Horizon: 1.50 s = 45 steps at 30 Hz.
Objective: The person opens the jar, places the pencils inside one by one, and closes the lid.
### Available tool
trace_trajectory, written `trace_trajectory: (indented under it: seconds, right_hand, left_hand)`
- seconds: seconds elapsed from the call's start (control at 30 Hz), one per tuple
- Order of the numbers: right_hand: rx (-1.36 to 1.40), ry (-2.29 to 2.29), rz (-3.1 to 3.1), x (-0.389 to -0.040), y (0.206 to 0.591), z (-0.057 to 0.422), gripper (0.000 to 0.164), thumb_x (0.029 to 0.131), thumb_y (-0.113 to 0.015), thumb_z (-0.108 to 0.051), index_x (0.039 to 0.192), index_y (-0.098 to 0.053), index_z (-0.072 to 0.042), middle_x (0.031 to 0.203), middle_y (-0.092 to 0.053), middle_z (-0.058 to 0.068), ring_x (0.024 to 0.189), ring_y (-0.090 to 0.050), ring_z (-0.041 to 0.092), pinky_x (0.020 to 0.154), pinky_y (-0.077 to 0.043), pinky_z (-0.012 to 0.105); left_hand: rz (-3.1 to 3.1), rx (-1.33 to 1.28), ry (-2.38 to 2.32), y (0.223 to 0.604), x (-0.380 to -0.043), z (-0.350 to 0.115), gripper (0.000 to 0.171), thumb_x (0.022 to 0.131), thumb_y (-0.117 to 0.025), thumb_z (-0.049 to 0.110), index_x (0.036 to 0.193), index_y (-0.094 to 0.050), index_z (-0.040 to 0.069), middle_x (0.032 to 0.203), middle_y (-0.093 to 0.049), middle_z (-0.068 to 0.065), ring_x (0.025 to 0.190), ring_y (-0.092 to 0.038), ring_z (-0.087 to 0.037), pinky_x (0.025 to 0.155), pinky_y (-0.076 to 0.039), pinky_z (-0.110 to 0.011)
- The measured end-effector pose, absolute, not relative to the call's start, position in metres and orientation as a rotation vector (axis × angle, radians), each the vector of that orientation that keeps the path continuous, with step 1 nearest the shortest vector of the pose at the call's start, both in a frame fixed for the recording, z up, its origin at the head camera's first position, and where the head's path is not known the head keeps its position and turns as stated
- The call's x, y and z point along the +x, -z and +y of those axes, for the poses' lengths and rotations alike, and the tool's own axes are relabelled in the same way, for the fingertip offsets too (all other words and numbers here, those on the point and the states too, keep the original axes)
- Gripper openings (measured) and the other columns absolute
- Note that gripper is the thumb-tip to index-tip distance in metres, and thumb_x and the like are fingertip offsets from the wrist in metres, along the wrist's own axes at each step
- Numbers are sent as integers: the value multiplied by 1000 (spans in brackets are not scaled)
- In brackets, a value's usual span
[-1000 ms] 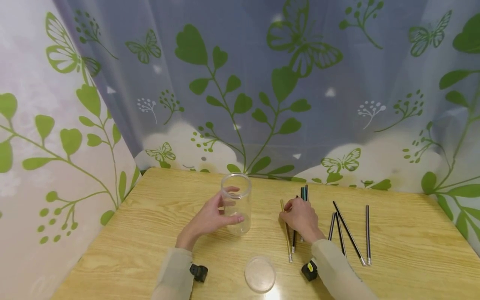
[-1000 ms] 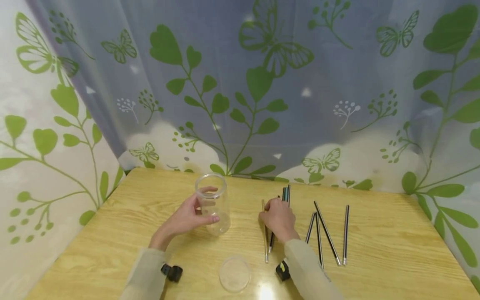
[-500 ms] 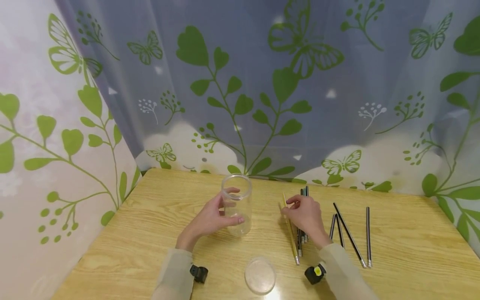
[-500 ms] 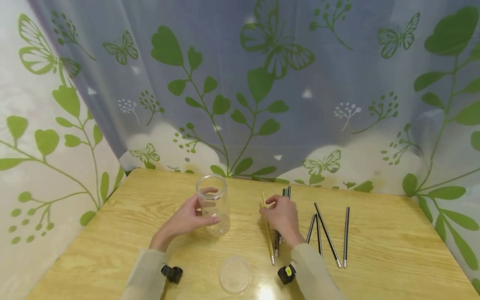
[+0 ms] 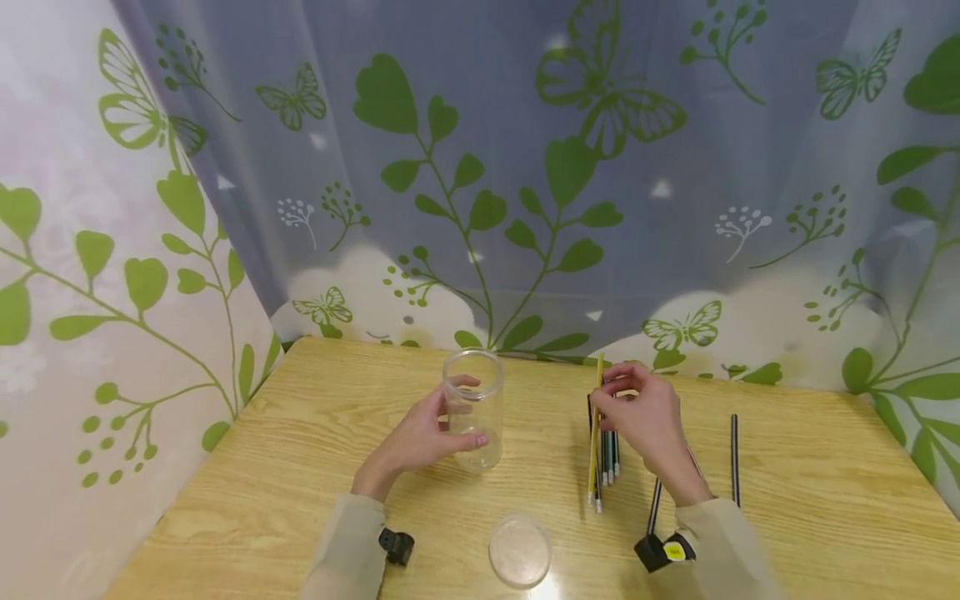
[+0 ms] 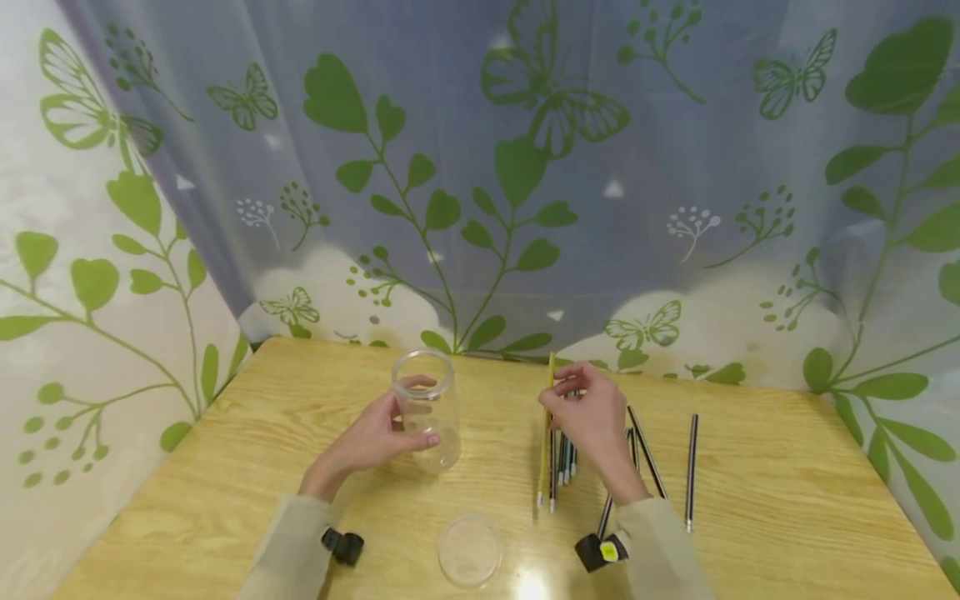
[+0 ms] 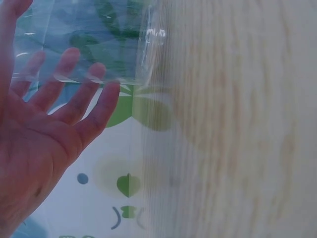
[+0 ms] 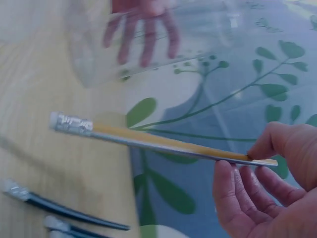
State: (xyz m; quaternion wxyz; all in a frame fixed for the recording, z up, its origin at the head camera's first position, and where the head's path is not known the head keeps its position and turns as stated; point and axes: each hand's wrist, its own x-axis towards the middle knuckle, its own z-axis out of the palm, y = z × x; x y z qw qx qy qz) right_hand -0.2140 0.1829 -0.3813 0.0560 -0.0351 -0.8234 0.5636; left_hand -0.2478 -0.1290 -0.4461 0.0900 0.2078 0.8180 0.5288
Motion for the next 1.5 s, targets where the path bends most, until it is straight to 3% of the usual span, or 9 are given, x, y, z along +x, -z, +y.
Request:
trace_trajectory:
  seconds: [0.13,0.3,0.43,0.77,1.0,1.5]
  right_hand:
    - [-80,-1781,-2394,-210,367,186,29,91,-65,-4,120,-58,0,93,-66,2,73,-69,8,66,-65,35]
    - [-79,-1871,-2268,-208,354,187,30,90,-65,0,119,-56,-3,88,-63,-7,74,-68,8,64,-65,31]
    - [-44,-1949,-2151,-208,345,186,29,90,-64,2,116,-56,-6,90,-63,-3,75,-69,11,64,-65,34]
    - [51,-2039,-1904,-207,324,179,30,91,-64,7,116,-57,-9,92,-63,1,74,-71,11,65,-65,36]
    - [85,-2067,-1767,-213,310,171,33,89,-62,11,112,-56,-11,91,-62,5,70,-71,14,63,-65,38]
    - [161,-2051,-1574,-219,301,155,41,88,-63,12,119,-53,-12,87,-59,8,65,-69,15,60,-64,34]
  left_hand:
    - [2439,634,-1566,447,-248,-129,76,85,-84,34,150,-44,30,149,-53,-3,138,-53,-36,113,-47,-56]
    - [2442,634,-1554,447,-249,-127,73,85,-84,36,146,-45,39,149,-54,-1,138,-54,-35,113,-47,-56]
    - [2447,620,-1540,446,-249,-127,72,85,-85,36,144,-45,43,149,-54,0,137,-54,-34,114,-47,-55]
    - [2467,645,-1519,447,-250,-129,76,86,-83,36,150,-44,27,149,-54,-4,136,-55,-37,112,-48,-56]
    - [2486,629,-1502,447,-249,-130,74,86,-83,37,149,-44,33,149,-55,-2,136,-56,-35,113,-48,-53]
    - [2451,648,-1528,445,-248,-130,76,86,-84,34,151,-44,27,150,-54,-6,137,-54,-38,112,-49,-55]
